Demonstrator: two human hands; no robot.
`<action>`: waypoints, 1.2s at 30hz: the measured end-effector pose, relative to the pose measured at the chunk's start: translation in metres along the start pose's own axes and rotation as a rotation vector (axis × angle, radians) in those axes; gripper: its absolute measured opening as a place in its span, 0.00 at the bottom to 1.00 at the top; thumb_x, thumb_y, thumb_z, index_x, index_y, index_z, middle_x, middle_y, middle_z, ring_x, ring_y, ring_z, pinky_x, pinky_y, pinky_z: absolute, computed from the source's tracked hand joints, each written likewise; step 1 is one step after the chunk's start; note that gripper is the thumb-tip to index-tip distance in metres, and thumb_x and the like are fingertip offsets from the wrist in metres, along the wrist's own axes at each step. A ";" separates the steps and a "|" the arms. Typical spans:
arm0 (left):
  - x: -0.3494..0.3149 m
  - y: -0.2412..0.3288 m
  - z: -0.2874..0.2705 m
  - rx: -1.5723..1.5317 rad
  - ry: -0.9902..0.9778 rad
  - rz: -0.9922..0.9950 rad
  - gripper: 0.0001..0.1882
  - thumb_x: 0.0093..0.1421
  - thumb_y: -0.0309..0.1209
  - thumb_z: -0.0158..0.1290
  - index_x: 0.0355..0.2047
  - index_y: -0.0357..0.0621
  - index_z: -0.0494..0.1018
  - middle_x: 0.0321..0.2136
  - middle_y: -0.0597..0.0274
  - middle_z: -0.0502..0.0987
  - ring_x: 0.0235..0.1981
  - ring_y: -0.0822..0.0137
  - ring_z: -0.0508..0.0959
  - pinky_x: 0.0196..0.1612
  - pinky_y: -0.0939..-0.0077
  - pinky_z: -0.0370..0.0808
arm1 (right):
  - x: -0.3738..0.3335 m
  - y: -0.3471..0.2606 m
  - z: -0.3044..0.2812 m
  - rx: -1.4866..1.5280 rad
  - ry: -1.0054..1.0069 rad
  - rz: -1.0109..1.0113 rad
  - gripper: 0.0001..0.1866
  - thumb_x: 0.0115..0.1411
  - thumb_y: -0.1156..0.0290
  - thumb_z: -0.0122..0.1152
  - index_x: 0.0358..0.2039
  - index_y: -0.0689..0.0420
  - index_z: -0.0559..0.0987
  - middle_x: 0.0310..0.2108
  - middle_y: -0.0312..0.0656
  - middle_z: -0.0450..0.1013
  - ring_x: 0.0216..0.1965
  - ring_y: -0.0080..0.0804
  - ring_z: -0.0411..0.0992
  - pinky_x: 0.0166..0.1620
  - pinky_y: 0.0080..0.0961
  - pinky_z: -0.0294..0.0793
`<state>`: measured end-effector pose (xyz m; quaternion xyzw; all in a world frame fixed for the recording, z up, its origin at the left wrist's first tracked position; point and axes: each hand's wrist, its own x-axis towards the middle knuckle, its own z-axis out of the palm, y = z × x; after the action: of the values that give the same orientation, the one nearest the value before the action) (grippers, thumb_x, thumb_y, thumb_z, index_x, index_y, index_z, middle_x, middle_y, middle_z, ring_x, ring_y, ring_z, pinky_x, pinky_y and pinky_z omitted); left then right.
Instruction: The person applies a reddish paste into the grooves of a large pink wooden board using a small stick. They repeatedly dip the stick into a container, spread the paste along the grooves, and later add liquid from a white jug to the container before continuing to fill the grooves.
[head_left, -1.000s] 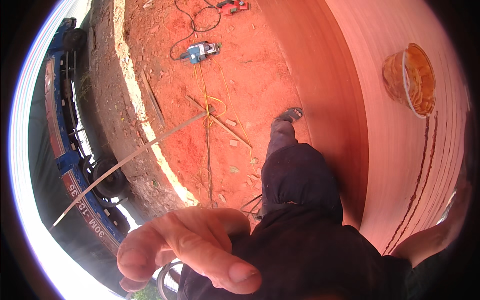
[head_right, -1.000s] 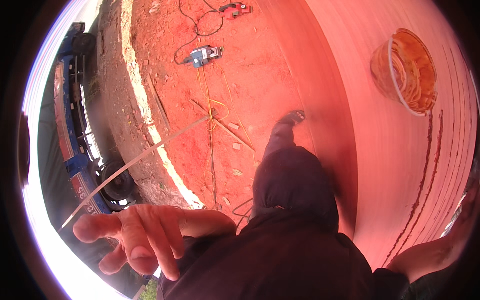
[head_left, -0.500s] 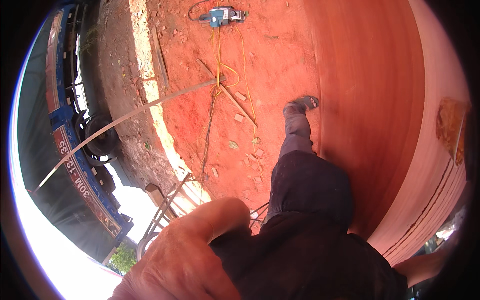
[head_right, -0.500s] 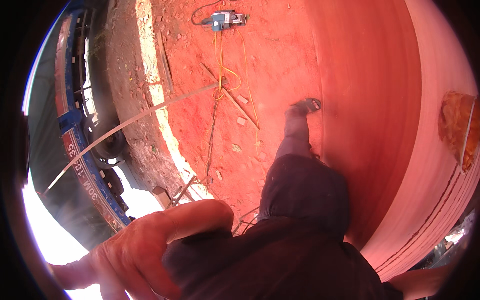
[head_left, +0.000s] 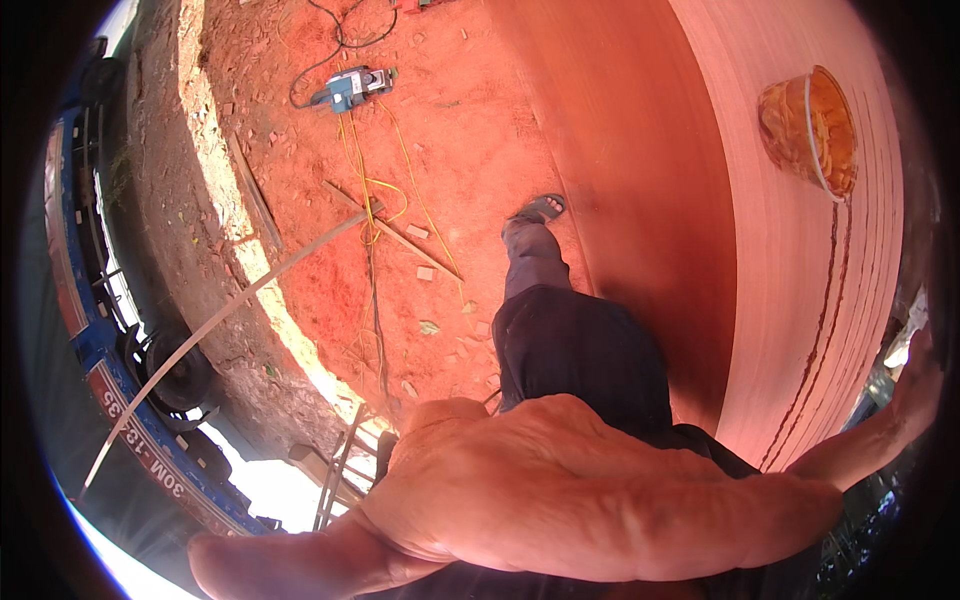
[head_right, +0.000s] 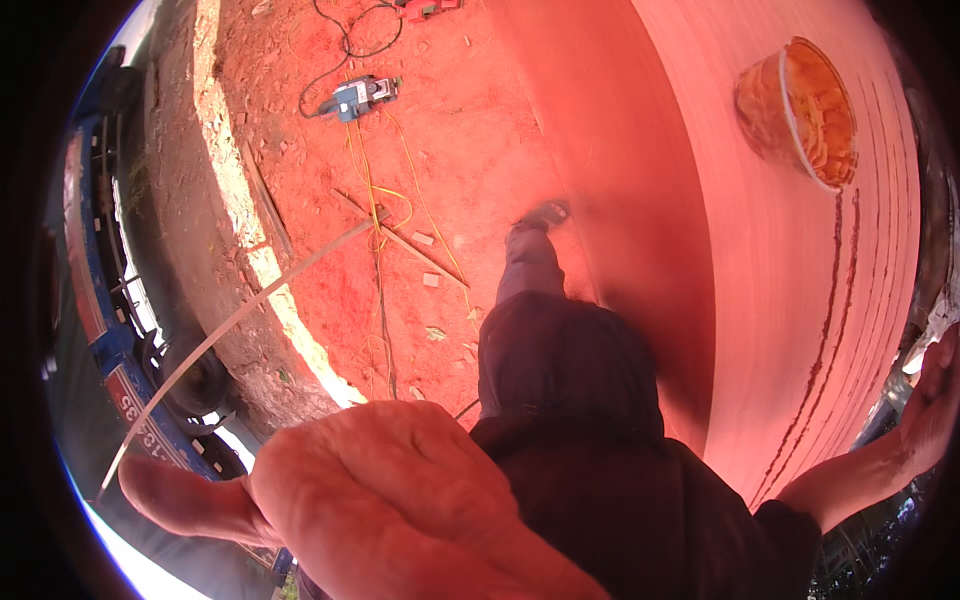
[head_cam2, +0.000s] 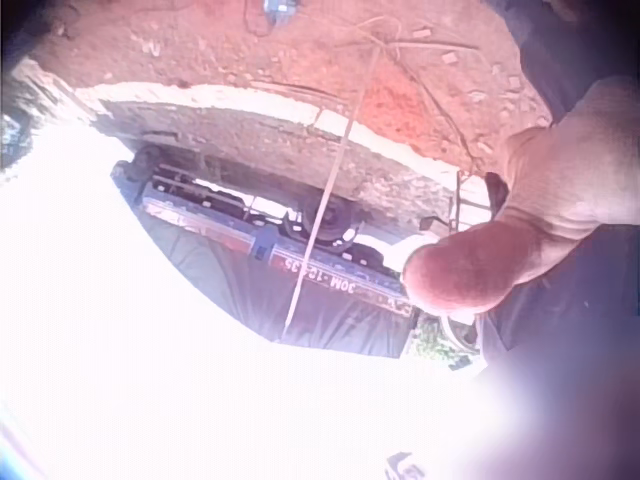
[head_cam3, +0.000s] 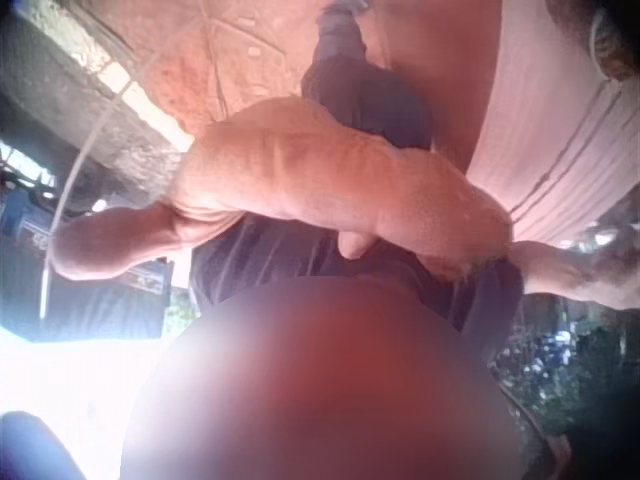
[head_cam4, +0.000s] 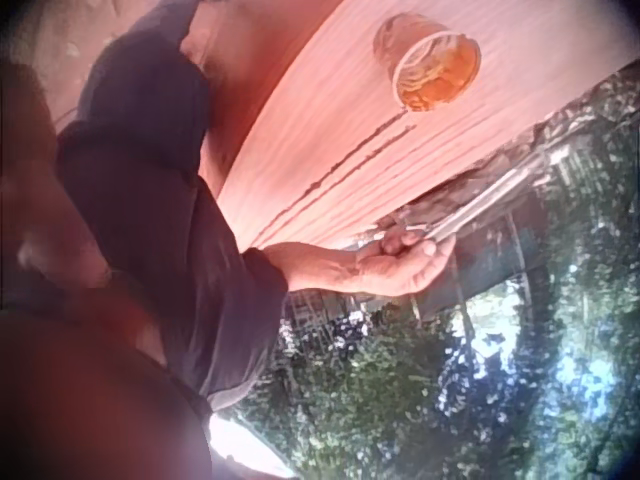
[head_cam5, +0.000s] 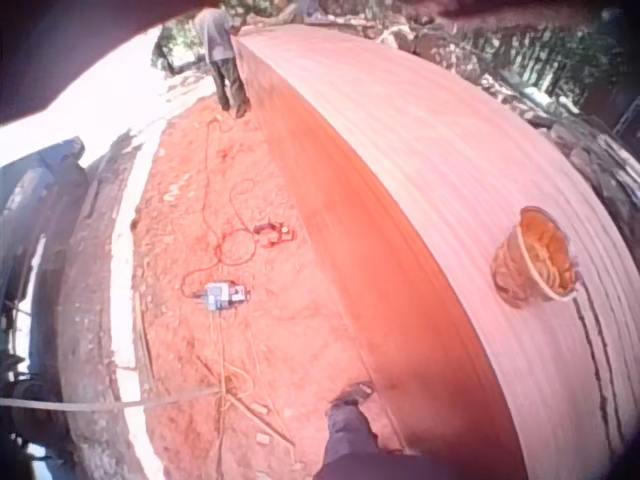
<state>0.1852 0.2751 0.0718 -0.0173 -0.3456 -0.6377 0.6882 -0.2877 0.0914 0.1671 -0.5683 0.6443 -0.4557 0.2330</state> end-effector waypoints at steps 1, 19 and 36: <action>0.003 -0.005 0.002 -0.037 -0.035 -0.029 0.52 0.64 0.77 0.34 0.74 0.51 0.58 0.63 0.27 0.60 0.46 0.40 0.68 0.43 0.47 0.69 | -0.001 0.006 -0.005 0.045 0.040 0.042 0.17 0.71 0.70 0.60 0.56 0.64 0.79 0.42 0.42 0.80 0.39 0.27 0.77 0.45 0.23 0.73; 0.098 -0.109 -0.062 1.058 0.341 -0.343 0.46 0.56 0.50 0.70 0.63 0.27 0.66 0.56 0.39 0.76 0.50 0.54 0.81 0.49 0.60 0.80 | -0.118 -0.019 0.025 0.169 -0.135 0.116 0.13 0.67 0.78 0.59 0.49 0.66 0.84 0.27 0.32 0.74 0.26 0.16 0.67 0.30 0.19 0.67; 0.160 -0.211 -0.108 1.766 -0.042 -0.333 0.57 0.38 0.49 0.79 0.64 0.35 0.64 0.55 0.49 0.75 0.60 0.49 0.75 0.71 0.39 0.54 | -0.100 0.000 0.046 0.199 -0.168 0.129 0.13 0.65 0.79 0.59 0.48 0.66 0.85 0.28 0.34 0.76 0.27 0.17 0.68 0.31 0.20 0.70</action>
<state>0.0387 0.0472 -0.0187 0.5569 -0.7204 -0.2307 0.3431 -0.2254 0.1711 0.1228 -0.5358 0.6094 -0.4523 0.3701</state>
